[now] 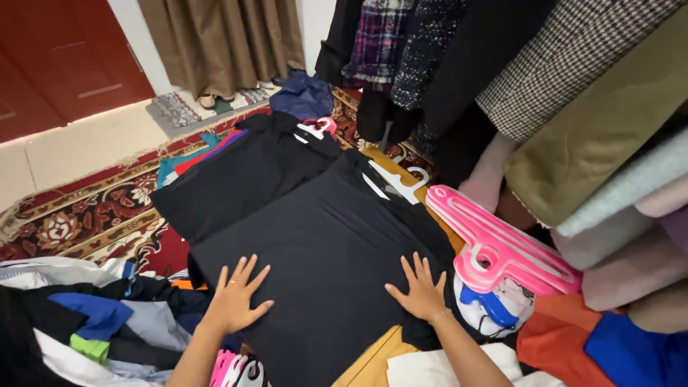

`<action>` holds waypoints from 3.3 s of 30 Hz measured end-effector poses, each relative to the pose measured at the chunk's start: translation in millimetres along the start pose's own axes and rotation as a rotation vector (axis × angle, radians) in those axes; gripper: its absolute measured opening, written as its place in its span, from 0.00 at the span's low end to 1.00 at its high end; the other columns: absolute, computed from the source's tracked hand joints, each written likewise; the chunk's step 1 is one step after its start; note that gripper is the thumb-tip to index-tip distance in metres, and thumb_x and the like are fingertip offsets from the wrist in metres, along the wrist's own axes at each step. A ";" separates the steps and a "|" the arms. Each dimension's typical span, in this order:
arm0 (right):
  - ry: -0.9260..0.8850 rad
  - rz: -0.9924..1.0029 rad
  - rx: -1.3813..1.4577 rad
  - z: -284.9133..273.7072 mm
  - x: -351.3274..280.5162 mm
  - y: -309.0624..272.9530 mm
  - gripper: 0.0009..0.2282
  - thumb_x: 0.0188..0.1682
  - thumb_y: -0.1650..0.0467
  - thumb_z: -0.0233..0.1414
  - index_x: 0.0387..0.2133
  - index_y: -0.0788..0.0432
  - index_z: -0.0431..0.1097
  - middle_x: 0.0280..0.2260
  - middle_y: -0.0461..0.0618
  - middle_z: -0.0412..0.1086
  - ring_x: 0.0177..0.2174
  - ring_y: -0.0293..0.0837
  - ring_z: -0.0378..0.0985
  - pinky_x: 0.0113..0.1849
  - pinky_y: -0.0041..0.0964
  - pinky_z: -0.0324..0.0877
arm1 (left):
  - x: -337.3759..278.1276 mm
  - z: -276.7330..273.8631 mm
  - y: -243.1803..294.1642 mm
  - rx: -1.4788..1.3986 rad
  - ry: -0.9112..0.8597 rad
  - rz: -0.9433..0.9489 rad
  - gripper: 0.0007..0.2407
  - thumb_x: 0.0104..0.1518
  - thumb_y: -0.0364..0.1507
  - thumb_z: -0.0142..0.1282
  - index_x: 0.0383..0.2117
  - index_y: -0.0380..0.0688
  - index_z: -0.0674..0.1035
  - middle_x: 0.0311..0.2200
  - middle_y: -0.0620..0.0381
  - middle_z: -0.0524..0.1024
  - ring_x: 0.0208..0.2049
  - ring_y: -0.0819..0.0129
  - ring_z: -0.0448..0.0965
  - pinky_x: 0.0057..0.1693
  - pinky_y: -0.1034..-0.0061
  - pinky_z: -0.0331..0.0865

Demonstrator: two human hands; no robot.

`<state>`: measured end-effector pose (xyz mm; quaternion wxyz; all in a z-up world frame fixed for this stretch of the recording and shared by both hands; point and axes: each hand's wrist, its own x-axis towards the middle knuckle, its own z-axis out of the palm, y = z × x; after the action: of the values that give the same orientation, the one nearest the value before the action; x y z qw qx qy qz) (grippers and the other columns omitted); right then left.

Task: The person hangs several shirts on hangers. They place a black shirt, a blue shirt, and an orange shirt onto hangers and arrange them on a wooden table.

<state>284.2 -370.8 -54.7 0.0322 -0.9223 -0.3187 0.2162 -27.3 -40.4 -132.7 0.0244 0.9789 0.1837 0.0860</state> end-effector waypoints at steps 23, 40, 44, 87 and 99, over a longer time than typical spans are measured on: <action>0.610 0.013 -0.385 77.2 260.2 102.5 0.28 0.52 0.71 0.37 0.68 0.35 0.51 0.62 0.59 0.60 0.59 0.69 0.63 0.48 0.56 0.73 | 21.7 105.9 124.1 0.157 0.370 -0.194 0.36 0.45 0.56 0.53 0.65 0.65 0.66 0.70 0.59 0.58 0.70 0.61 0.57 0.65 0.52 0.58; 0.136 0.337 -0.170 4.6 237.2 61.0 0.38 0.53 0.74 0.47 0.73 0.36 0.31 0.71 0.61 0.39 0.67 0.73 0.45 0.61 0.63 0.56 | 23.0 128.5 124.9 0.186 0.327 -0.173 0.38 0.48 0.59 0.53 0.68 0.65 0.62 0.72 0.56 0.54 0.71 0.62 0.54 0.66 0.55 0.55; 0.142 0.314 -0.162 7.3 238.3 66.2 0.39 0.51 0.73 0.47 0.73 0.37 0.31 0.71 0.62 0.38 0.67 0.73 0.42 0.62 0.63 0.53 | 7.3 111.4 116.3 0.387 0.737 -0.126 0.28 0.62 0.59 0.25 0.60 0.69 0.73 0.61 0.58 0.72 0.60 0.66 0.73 0.56 0.60 0.67; 0.475 -0.473 0.015 49.3 -242.4 170.4 0.25 0.50 0.69 0.56 0.63 0.51 0.62 0.71 0.63 0.41 0.69 0.60 0.44 0.64 0.53 0.46 | -98.0 -1.3 303.1 -0.705 -0.314 0.047 0.27 0.60 0.32 0.50 0.69 0.61 0.63 0.74 0.46 0.38 0.74 0.44 0.31 0.72 0.48 0.30; 0.705 0.284 0.214 108.6 -485.2 347.9 0.22 0.50 0.64 0.54 0.60 0.51 0.66 0.70 0.60 0.49 0.70 0.60 0.45 0.66 0.52 0.46 | -64.3 -53.3 514.7 -1.242 0.012 0.696 0.15 0.59 0.18 0.43 0.49 0.40 0.80 0.51 0.47 0.75 0.55 0.55 0.76 0.64 0.67 0.65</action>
<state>97.1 -947.9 -37.9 0.2055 -0.9663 -0.1329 -0.0796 87.2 -542.3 -49.6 0.5478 0.7855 -0.2225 0.1830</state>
